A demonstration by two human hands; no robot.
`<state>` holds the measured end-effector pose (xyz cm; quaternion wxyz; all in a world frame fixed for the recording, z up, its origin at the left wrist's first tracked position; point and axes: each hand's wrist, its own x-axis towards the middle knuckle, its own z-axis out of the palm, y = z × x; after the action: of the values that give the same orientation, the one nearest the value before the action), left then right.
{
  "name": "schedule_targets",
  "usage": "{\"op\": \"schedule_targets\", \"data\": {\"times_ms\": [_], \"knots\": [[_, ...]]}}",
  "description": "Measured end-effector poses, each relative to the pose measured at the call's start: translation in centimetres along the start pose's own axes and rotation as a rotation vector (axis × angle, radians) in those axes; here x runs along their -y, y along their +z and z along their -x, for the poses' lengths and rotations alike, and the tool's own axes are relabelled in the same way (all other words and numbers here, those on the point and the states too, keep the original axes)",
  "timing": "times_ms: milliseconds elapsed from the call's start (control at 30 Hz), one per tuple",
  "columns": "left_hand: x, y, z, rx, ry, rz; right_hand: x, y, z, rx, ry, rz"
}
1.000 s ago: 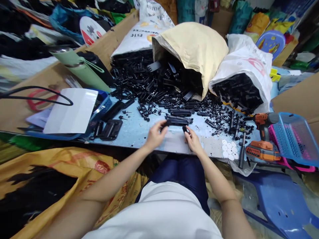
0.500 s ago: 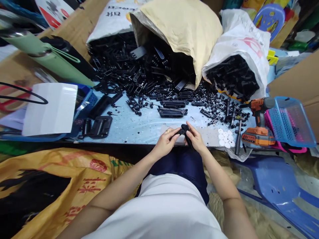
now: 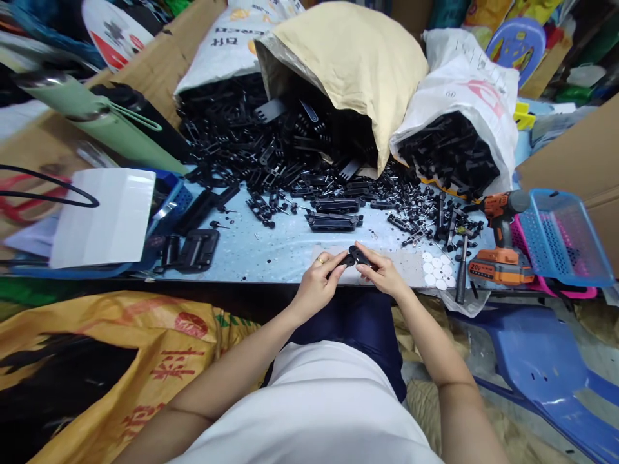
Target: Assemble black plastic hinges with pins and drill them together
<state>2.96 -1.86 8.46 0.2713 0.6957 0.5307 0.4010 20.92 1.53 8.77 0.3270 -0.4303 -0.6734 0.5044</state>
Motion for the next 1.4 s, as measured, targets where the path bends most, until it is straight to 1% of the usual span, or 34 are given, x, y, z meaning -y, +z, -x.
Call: {"op": "schedule_targets", "data": {"times_ms": [67,133,267,333,367,433,500,633,733,800,833,900,967,1000,1033,1067,1100,1133,1167,1200,1233,1267,1300,1333,1400], "knots": [[-0.3,0.3,0.3,-0.053,0.002,-0.013,0.4,-0.3,-0.1,0.025,-0.063,0.098],[-0.9,0.9,0.4,-0.146,0.01,0.0,0.9,0.0,-0.2,0.003,-0.106,0.137],[-2.1,2.0,0.1,-0.372,0.031,0.033,1.5,2.2,-0.2,-0.169,-0.133,0.158],[-2.4,2.1,-0.2,-0.437,0.05,0.035,1.7,3.3,-0.2,-0.243,-0.181,0.207],[-2.4,1.9,-0.4,-0.443,0.063,0.037,1.7,3.7,-0.2,-0.267,-0.213,0.231],[-2.3,1.5,-0.7,-0.415,0.105,0.047,1.8,4.2,-0.1,-0.293,-0.262,0.272],[-2.1,1.0,-0.9,-0.384,0.143,0.062,1.9,4.3,-0.1,-0.296,-0.274,0.314],[-1.9,0.7,-1.4,-0.406,0.155,0.09,1.9,4.5,-0.2,-0.334,-0.248,0.381],[-1.4,0.8,-1.8,-0.36,0.144,0.112,1.5,5.1,-0.3,-0.368,-0.193,0.389],[-0.6,1.3,-2.1,-0.328,0.12,0.141,1.0,5.5,-0.5,-0.35,-0.152,0.371],[-0.1,1.6,-2.0,-0.315,0.085,0.166,0.6,5.6,-0.7,-0.316,-0.137,0.367],[1.2,2.5,-1.6,-0.292,-0.037,0.233,-0.2,5.2,-1.4,-0.195,-0.128,0.421],[2.5,3.3,-0.7,-0.275,-0.176,0.254,-0.9,3.4,-2.4,-0.072,-0.132,0.591],[3.0,3.5,-0.2,-0.263,-0.221,0.212,-1.3,1.9,-3.0,-0.043,-0.123,0.708],[3.5,3.5,0.2,-0.243,-0.237,0.126,-1.6,0.0,-3.6,-0.049,-0.097,0.834],[3.8,3.3,0.6,-0.206,-0.223,0.006,-1.9,-2.3,-4.3,-0.081,-0.057,0.958],[3.9,3.0,0.8,-0.139,-0.175,-0.125,-2.1,-4.9,-4.9,-0.142,0.0,1.074],[3.9,2.6,0.8,-0.039,-0.098,-0.244,-2.4,-7.6,-5.6,-0.205,0.066,1.194],[3.7,2.2,0.6,0.083,-0.002,-0.337,-2.6,-10.3,-6.1,-0.226,0.112,1.315],[3.5,1.9,0.2,0.214,0.097,-0.403,-2.9,-12.9,-6.6,-0.205,0.147,1.426],[3.3,1.6,-0.3,0.343,0.186,-0.449,-3.1,-15.1,-7.0,-0.143,0.168,1.513],[3.0,1.4,-0.9,0.453,0.256,-0.484,-3.4,-17.1,-7.2,-0.054,0.171,1.576],[2.7,1.3,-1.5,0.536,0.301,-0.518,-3.7,-18.7,-7.4,0.038,0.161,1.621],[2.5,1.2,-2.0,0.589,0.319,-0.555,-3.9,-20.0,-7.5,0.129,0.144,1.649],[2.3,1.1,-2.7,0.621,0.306,-0.631,-4.4,-21.9,-7.5,0.267,0.089,1.677]]}}
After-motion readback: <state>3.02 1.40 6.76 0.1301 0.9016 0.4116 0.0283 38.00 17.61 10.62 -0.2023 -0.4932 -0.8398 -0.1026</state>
